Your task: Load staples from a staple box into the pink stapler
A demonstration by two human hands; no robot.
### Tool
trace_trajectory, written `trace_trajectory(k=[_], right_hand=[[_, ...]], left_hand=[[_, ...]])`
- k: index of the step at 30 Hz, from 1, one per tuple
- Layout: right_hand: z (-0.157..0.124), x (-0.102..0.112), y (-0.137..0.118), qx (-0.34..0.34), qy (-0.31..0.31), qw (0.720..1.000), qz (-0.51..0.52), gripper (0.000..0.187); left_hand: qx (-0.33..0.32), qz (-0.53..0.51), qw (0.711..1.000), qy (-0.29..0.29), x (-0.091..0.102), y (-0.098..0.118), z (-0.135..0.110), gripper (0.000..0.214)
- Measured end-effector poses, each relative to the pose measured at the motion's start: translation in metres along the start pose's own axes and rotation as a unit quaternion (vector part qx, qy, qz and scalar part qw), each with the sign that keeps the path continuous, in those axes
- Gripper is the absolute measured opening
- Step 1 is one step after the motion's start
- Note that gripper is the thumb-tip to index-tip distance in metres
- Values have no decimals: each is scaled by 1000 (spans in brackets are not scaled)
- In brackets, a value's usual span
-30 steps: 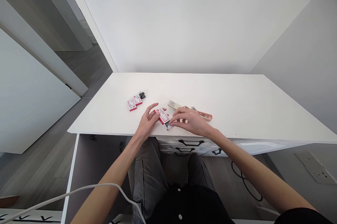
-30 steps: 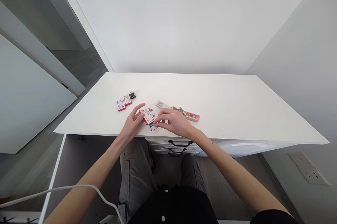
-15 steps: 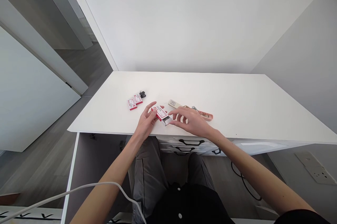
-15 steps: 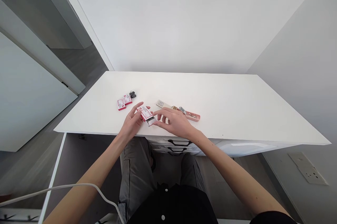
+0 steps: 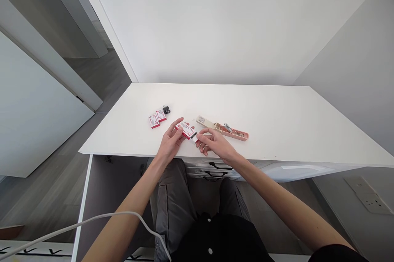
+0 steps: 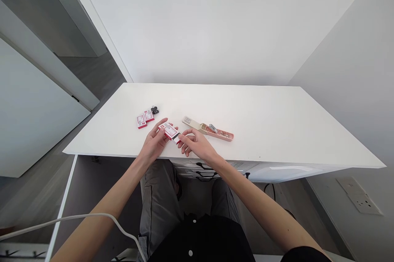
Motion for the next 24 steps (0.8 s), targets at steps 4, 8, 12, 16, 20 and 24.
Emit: trace_trajectory(k=[4, 8, 12, 16, 20, 24], right_hand=[[3, 0, 6, 9, 15, 1000, 19, 55], [6, -2, 11, 19, 22, 999, 43, 54], [7, -4, 12, 23, 39, 997, 61, 56], [6, -3, 11, 22, 58, 996, 61, 58], [1, 0, 9, 17, 62, 997, 48, 58], [-16, 12, 1, 33, 51, 998, -7, 54]], left_hand=[[4, 23, 1000, -8, -2, 0, -1, 52], [15, 51, 998, -40, -7, 1, -4, 52], [13, 59, 997, -52, -8, 2, -4, 52], [10, 76, 996, -55, -8, 0, -4, 53], [2, 105, 994, -42, -6, -2, -4, 56], [-15, 165, 985, 39, 13, 8, -7, 60]])
Point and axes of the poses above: each hand's wrist, its own z-axis towards the middle knuckle, its own x-axis out of the back of the hand, y = z × x, the point moved 4 cm from there along z, towards the middle knuckle, and after that the axes turned 3 degrees about x, right-handed, at the moved point
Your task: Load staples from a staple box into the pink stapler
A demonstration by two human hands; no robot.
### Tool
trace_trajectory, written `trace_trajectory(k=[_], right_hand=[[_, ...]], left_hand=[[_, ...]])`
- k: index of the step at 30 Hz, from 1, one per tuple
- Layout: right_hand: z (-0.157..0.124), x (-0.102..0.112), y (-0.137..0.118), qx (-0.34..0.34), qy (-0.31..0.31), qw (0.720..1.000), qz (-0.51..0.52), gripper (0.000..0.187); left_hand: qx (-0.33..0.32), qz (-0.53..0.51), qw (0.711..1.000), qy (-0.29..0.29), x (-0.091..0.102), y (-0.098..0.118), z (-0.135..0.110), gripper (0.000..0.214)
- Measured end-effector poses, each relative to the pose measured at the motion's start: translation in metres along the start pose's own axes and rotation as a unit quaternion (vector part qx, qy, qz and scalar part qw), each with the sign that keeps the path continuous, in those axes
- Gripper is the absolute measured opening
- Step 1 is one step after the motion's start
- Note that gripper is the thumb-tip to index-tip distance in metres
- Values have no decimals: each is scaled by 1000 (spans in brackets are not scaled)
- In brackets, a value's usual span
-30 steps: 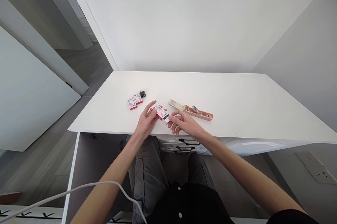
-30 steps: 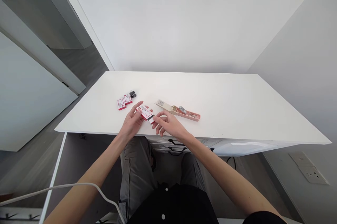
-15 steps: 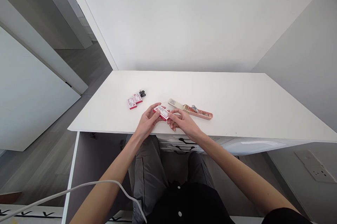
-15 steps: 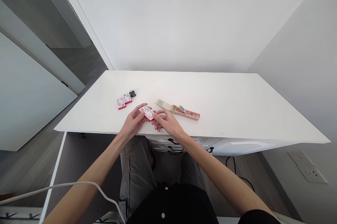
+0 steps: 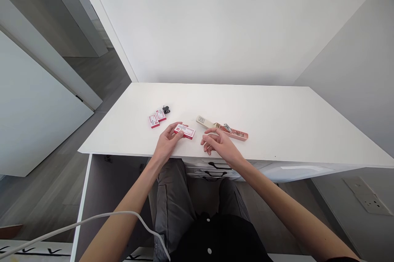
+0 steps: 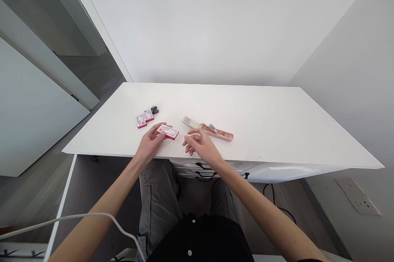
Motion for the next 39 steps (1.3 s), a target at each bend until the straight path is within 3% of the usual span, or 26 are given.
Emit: trace_trajectory(k=[3, 6, 10, 14, 20, 27, 30, 36, 39], right_hand=[[-19, 22, -13, 45, -15, 997, -53, 45], [-39, 53, -28, 88, -3, 990, -111, 36], [-55, 106, -42, 121, 104, 974, -162, 33], [-56, 152, -36, 116, 204, 952, -199, 35], [-48, 183, -5, 116, 229, 917, -305, 43], [-44, 175, 9, 135, 182, 889, -398, 47], [-43, 174, 11, 137, 167, 891, -399, 46], [-42, 173, 11, 142, 125, 881, -433, 55], [-38, 169, 12, 141, 109, 872, -456, 59]], left_hand=[[-23, 70, 992, 99, 37, 13, -5, 59], [-38, 138, 977, 157, 80, 28, -13, 59], [-53, 201, 942, 264, 130, 46, -23, 58], [-34, 272, 893, 356, 154, 54, -23, 61], [-16, 399, 848, 348, 155, 53, -10, 65], [-22, 549, 766, 333, 140, 50, -6, 56], [-19, 568, 759, 318, 135, 49, -9, 59], [-63, 581, 772, 250, 124, 42, -18, 65], [-101, 599, 751, 258, 114, 40, -22, 65]])
Point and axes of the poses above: each hand's wrist, its own z-axis towards the middle knuckle, its own x-axis out of the back of the hand, y = z × x, the point moved 4 cm from there along z, towards the middle knuckle, and after that the axes turned 3 degrees about x, right-handed, at the moved point
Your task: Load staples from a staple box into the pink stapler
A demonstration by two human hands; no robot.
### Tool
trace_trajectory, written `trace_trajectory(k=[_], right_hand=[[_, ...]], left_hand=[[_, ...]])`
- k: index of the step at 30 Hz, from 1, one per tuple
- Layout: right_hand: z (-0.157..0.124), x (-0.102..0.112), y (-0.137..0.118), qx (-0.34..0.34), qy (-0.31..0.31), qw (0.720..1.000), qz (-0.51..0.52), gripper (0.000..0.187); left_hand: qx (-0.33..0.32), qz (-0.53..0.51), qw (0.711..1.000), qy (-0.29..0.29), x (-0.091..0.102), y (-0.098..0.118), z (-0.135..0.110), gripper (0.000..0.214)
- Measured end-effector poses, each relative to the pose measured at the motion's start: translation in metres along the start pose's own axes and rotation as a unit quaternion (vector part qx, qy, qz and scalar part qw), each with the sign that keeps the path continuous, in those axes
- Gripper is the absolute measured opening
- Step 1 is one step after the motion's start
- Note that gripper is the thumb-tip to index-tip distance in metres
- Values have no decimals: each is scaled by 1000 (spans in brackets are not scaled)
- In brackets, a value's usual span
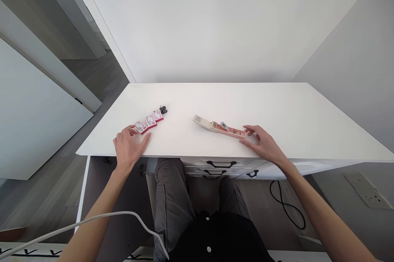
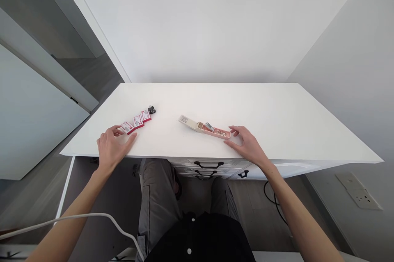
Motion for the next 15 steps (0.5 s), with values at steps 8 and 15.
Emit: trace_trajectory(k=[8, 15], right_hand=[[14, -11, -3, 2, -1, 1000, -26, 46], [19, -3, -25, -23, 18, 998, 50, 52]], left_hand=[[-147, -92, 984, -34, -13, 58, -17, 37], [-117, -237, 945, -192, -47, 108, -20, 42]])
Point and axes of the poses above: each hand's wrist, its own z-axis towards the middle knuckle, its own x-axis out of the back of the hand, y = z × x, the point moved 4 cm from there along z, towards the middle knuckle, and after that the axes turned 3 degrees about x, right-handed, at the moved point
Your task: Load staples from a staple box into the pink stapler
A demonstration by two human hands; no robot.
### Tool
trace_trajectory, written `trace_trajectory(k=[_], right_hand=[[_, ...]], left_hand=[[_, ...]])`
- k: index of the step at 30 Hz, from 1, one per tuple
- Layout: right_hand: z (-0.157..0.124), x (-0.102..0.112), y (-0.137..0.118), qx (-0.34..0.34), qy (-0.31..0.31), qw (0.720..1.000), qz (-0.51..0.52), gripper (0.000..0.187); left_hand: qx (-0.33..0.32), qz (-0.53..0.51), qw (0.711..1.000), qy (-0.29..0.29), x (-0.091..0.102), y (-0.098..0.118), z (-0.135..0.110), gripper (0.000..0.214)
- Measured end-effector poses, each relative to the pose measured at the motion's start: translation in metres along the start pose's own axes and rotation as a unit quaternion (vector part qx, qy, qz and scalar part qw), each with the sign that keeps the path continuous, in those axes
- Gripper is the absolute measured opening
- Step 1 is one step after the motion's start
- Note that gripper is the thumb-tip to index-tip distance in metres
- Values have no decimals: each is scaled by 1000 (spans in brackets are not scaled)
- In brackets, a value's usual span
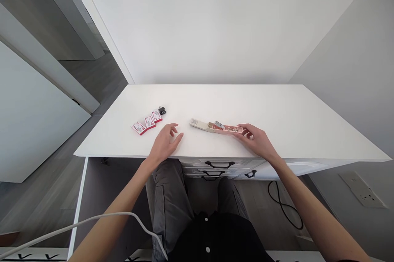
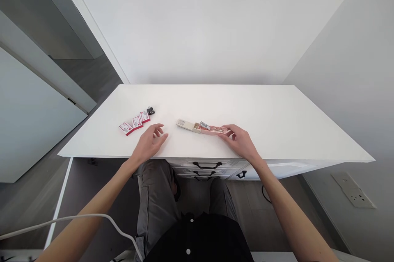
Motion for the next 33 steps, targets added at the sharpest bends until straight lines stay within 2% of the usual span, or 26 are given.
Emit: trace_trajectory(k=[5, 9, 14, 19, 22, 26, 33], right_hand=[[10, -1, -20, 16, 13, 1000, 13, 50], [18, -7, -33, 27, 7, 999, 28, 46], [26, -14, -52, 24, 19, 998, 62, 42], [42, -24, -73, 48, 26, 995, 77, 44], [57, -35, -82, 77, 35, 995, 48, 41], [76, -54, -94, 110, 17, 994, -12, 27], [90, -84, -108, 117, -62, 977, -166, 27]], left_hand=[[-61, -33, 997, -26, -26, 12, 13, 50], [-64, -69, 993, -70, -39, 13, 14, 56], [-62, -74, 992, -87, -43, 11, 11, 55], [-72, -65, 992, -76, -42, 10, 9, 58], [-91, 10, 992, -83, -43, 10, 7, 59], [-118, 107, 983, -92, -44, 10, 4, 60], [-112, 115, 986, -53, -44, 5, 3, 62]])
Point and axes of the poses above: each hand's wrist, its own z-axis towards the middle knuckle, its own x-axis out of the back of the hand, y = z × x, the point moved 4 cm from there along z, towards the middle knuckle, and after that the axes turned 3 degrees about x, right-handed, at the moved point
